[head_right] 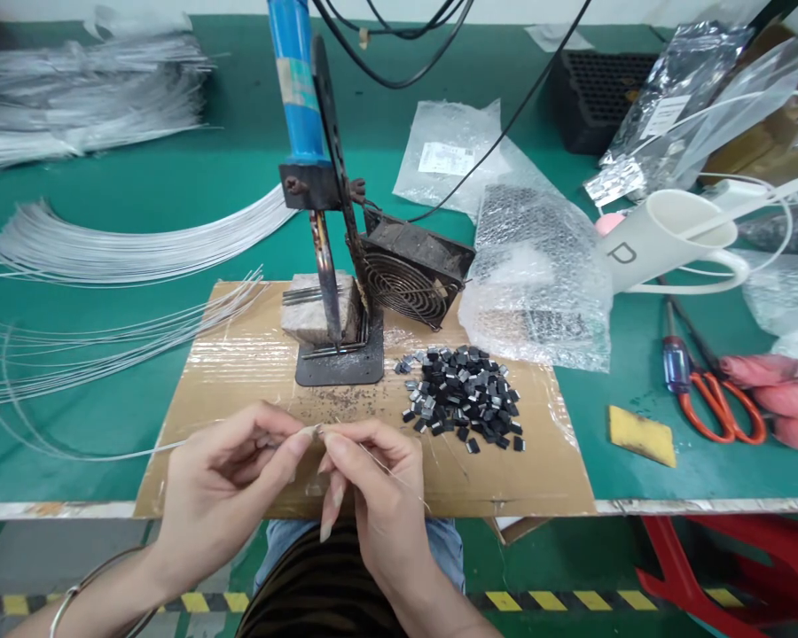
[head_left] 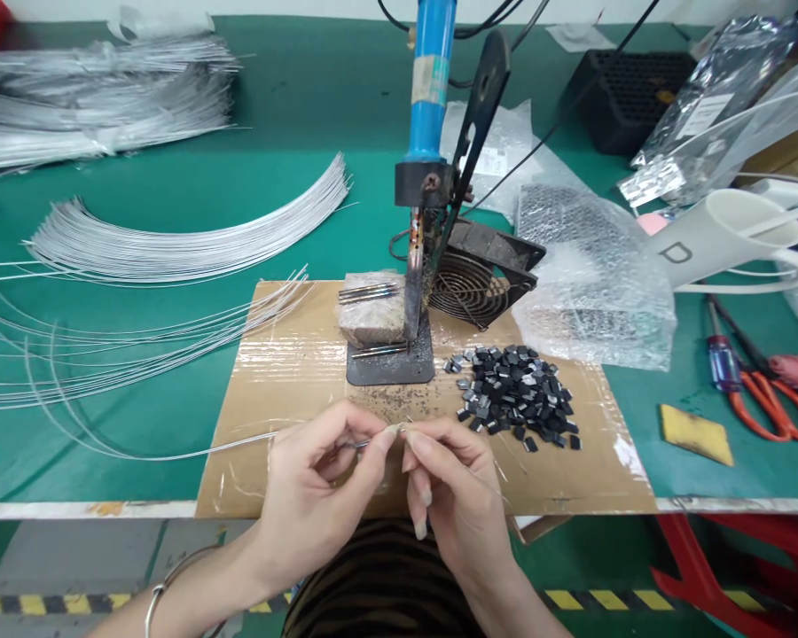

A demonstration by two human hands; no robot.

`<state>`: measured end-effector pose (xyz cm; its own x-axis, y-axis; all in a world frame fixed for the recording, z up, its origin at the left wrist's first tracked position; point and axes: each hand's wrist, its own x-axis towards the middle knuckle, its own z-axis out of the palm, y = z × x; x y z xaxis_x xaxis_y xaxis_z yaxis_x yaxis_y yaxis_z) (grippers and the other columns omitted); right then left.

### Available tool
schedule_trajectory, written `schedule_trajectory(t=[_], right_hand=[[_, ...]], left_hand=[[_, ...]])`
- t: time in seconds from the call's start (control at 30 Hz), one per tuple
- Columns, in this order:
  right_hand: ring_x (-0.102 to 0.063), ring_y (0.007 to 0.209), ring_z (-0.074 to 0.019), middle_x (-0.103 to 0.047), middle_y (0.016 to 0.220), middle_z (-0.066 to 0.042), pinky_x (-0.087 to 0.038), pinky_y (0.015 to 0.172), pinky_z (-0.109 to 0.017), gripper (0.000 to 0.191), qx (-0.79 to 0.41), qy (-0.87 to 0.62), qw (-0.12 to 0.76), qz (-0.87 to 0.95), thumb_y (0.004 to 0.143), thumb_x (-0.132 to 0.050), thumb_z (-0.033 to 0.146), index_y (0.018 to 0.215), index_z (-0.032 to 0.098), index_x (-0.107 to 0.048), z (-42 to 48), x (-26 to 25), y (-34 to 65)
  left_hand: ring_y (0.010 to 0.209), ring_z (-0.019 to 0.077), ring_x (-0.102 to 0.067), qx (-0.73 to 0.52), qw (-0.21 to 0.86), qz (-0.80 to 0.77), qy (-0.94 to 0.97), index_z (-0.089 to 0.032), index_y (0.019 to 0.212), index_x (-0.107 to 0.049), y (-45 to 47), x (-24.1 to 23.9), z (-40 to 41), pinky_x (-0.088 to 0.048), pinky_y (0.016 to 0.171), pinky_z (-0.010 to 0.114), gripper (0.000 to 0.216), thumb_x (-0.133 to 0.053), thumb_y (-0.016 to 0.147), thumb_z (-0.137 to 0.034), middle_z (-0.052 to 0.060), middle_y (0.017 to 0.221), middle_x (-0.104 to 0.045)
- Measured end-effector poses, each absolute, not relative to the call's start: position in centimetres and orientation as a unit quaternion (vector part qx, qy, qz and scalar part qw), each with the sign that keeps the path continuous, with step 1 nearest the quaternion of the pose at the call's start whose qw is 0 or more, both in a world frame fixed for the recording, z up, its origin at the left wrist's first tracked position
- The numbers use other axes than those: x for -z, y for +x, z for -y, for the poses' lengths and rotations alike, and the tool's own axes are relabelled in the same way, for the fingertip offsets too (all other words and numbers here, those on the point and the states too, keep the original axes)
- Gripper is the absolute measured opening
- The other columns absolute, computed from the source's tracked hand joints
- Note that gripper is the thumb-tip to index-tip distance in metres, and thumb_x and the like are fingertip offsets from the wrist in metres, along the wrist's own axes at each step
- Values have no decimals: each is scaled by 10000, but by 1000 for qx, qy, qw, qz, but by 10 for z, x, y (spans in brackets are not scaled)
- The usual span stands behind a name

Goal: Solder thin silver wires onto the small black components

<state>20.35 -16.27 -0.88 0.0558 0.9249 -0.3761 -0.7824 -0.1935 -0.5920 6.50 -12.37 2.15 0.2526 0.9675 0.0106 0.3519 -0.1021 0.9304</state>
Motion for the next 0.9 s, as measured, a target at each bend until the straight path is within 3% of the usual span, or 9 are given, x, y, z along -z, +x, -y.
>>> schedule_trajectory(t=[0.4,0.67,0.9], right_hand=[[-653,398,-69,-734,666,22,-548,414,-139,95,-640,-390,633,197,927,-801,278,878,208,-843,168,18,210],[-606,344,-70,-699,588,27,-509,370,-149,176,-648,-410,614,187,882,-841,306,759,185,-807,168,14,216],[-590,348,-81,-701,592,9,-497,359,-171,180,-629,-435,622,170,888,-823,347,815,184,-844,166,16,219]], left_hand=[[497,95,-630,-335,492,-496,633,-177,752,-689,67,-30,120,-503,466,143,165,-666,913,-204,-1,609,-705],[521,74,-623,-332,533,-486,609,-178,723,-675,68,-34,119,-497,497,108,167,-685,890,-192,-22,596,-686],[490,84,-544,-306,513,-508,621,-183,729,-674,65,-34,118,-431,451,151,174,-681,896,-234,-23,584,-635]])
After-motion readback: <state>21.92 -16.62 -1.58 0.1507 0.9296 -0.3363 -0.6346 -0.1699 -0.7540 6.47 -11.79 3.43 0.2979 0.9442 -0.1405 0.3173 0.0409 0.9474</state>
